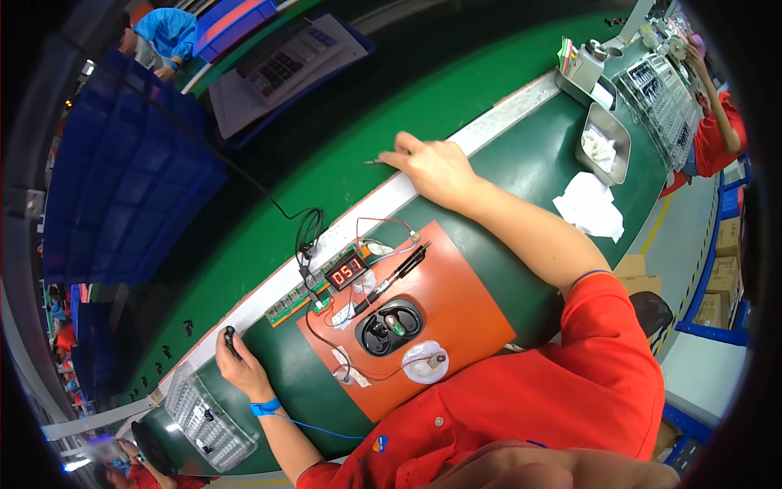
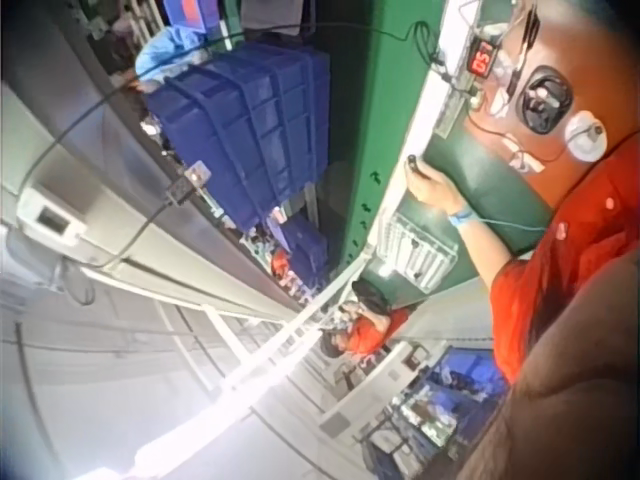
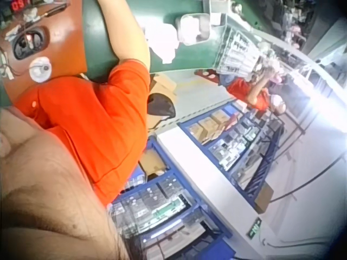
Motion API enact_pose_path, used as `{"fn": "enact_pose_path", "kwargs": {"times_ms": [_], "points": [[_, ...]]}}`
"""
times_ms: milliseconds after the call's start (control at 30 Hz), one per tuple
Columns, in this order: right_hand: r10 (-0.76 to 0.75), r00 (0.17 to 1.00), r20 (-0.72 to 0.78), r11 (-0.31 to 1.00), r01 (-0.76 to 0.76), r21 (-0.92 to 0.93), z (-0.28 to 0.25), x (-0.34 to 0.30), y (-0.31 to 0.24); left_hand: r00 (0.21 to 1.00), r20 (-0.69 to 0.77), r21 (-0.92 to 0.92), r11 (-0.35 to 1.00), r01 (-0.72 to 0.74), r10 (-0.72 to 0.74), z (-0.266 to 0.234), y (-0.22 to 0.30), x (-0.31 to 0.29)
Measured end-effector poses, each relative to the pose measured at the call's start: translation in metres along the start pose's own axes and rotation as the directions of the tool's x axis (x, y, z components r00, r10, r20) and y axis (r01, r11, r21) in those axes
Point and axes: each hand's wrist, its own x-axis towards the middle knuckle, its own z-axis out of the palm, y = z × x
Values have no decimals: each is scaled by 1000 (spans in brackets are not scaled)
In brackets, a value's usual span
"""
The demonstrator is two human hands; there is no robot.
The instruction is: Assembling and testing small electronic components on a factory production line.
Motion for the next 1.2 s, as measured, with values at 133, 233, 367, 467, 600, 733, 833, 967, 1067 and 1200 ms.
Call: {"fn": "enact_pose_path", "kwargs": {"times_ms": [133,233,367,467,600,733,833,967,1067,1200], "points": [[-32,999,30,999,30,44,-5,-12,-2,1000,7,91,996,-9,9,-4,-8,4],[-82,996,42,995,79,65,-7,-11,-3,1000,-7,-37,999,30,-30,-4,-7,0],[-141,990,27,989,140,55,-6,-12,0,995,96,2,1000,28,-28,-2,0,3],[-162,986,24,985,161,62,-10,-13,6,995,87,28,998,-52,50,-6,-4,3],[-98,995,29,995,97,38,-11,-13,-1,985,169,62,998,26,-36,-11,4,2],[15,999,50,1000,-15,-14,-11,-12,-1,994,108,1,1000,1,-1,-7,-1,3],[2,999,44,1000,-1,-24,-10,-19,-6,998,40,-51,998,-42,44,-2,1,4],[55,998,8,998,-55,-21,-5,-9,5,996,65,-60,997,-58,62,-5,11,10],[39,999,-13,999,-39,0,1,-6,8,990,119,-15,998,-69,70,-10,15,14],[10,998,-57,999,-7,47,3,-7,4,903,257,72,925,-374,345,-16,12,12]]}}
